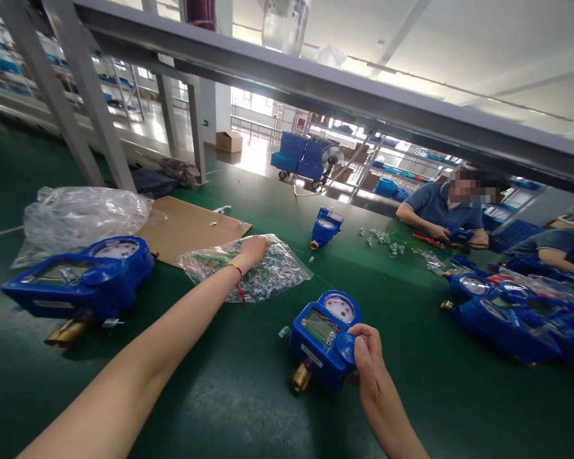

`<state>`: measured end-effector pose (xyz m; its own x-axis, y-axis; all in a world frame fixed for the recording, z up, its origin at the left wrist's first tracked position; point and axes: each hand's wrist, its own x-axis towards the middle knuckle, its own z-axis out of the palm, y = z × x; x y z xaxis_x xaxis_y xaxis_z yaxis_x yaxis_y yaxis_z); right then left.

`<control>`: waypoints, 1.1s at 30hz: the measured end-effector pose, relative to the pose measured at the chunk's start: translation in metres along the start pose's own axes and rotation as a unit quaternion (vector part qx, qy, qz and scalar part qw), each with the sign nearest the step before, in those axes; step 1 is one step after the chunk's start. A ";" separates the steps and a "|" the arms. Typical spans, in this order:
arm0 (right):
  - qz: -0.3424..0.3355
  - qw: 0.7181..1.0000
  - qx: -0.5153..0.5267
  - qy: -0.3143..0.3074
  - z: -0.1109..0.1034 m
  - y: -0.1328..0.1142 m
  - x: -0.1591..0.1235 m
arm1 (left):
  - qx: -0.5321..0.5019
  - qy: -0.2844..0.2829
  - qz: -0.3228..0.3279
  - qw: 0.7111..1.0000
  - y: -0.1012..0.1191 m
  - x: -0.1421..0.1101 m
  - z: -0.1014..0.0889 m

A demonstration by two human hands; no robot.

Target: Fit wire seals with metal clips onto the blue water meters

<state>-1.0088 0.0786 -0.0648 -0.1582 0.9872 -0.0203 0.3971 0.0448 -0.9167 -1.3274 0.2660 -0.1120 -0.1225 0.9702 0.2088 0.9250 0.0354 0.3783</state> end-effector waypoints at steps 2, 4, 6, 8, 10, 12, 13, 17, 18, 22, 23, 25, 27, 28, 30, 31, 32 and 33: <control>0.012 0.999 0.030 0.010 0.003 0.008 -0.003 | 0.006 0.021 -0.001 1.000 0.001 -0.004 -0.005; 0.017 0.998 0.055 0.018 0.007 0.014 -0.006 | 0.006 0.054 -0.003 0.999 0.004 -0.009 -0.013; 0.001 0.998 0.058 0.025 0.011 0.017 -0.009 | -0.001 0.101 -0.010 0.995 0.011 -0.014 -0.025; -0.026 0.998 0.044 0.025 0.015 0.017 -0.009 | -0.018 0.159 -0.025 0.987 0.022 -0.017 -0.043; -0.054 0.998 0.029 0.015 0.016 0.014 -0.008 | -0.048 0.216 -0.047 0.974 0.034 -0.021 -0.064; -0.080 0.997 0.015 0.007 0.014 0.012 -0.004 | -0.090 0.254 -0.065 0.961 0.048 -0.029 -0.086; -0.092 0.996 0.008 0.005 0.012 0.012 -0.002 | -0.116 0.261 -0.068 0.956 0.054 -0.036 -0.096; -0.128 0.991 -0.029 -0.001 -0.001 0.016 0.003 | -0.274 0.211 -0.037 0.938 0.079 -0.094 -0.121; -0.137 0.989 -0.047 0.007 -0.003 0.017 0.001 | -0.318 0.188 -0.025 0.929 0.085 -0.115 -0.122; -0.215 0.949 -0.166 0.161 -0.002 0.005 -0.028 | -0.455 0.098 -0.019 0.885 0.111 -0.201 -0.113; -0.241 0.939 -0.171 0.174 0.002 -0.002 -0.039 | -0.453 0.087 -0.031 0.887 0.119 -0.219 -0.109; -0.264 0.952 -0.124 0.092 0.013 -0.015 -0.059 | -0.452 0.071 -0.047 0.888 0.135 -0.247 -0.098; -0.213 0.972 -0.037 -0.093 0.025 -0.022 -0.074 | -0.473 0.069 -0.059 0.877 0.147 -0.262 -0.087; -0.165 0.970 0.006 -0.177 0.029 -0.022 -0.078 | -0.491 0.077 -0.067 0.865 0.149 -0.266 -0.082; -0.075 0.957 0.075 -0.270 0.032 -0.013 -0.081 | -0.529 0.110 -0.092 0.836 0.143 -0.269 -0.070; -0.044 0.955 0.099 -0.277 0.030 -0.006 -0.080 | -0.542 0.130 -0.108 0.823 0.135 -0.269 -0.063; -0.026 0.957 0.111 -0.265 0.026 0.003 -0.079 | -0.548 0.141 -0.126 0.815 0.124 -0.269 -0.057; -0.016 0.963 0.114 -0.245 0.022 0.012 -0.078 | -0.542 0.145 -0.143 0.816 0.112 -0.268 -0.051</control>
<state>-1.0113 -0.0015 -0.0823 -0.5969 0.7926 -0.1247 0.1853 -0.0150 -0.9826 -1.2095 -0.0024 -0.0802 -0.5027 0.8566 0.1163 0.0021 -0.1333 0.9911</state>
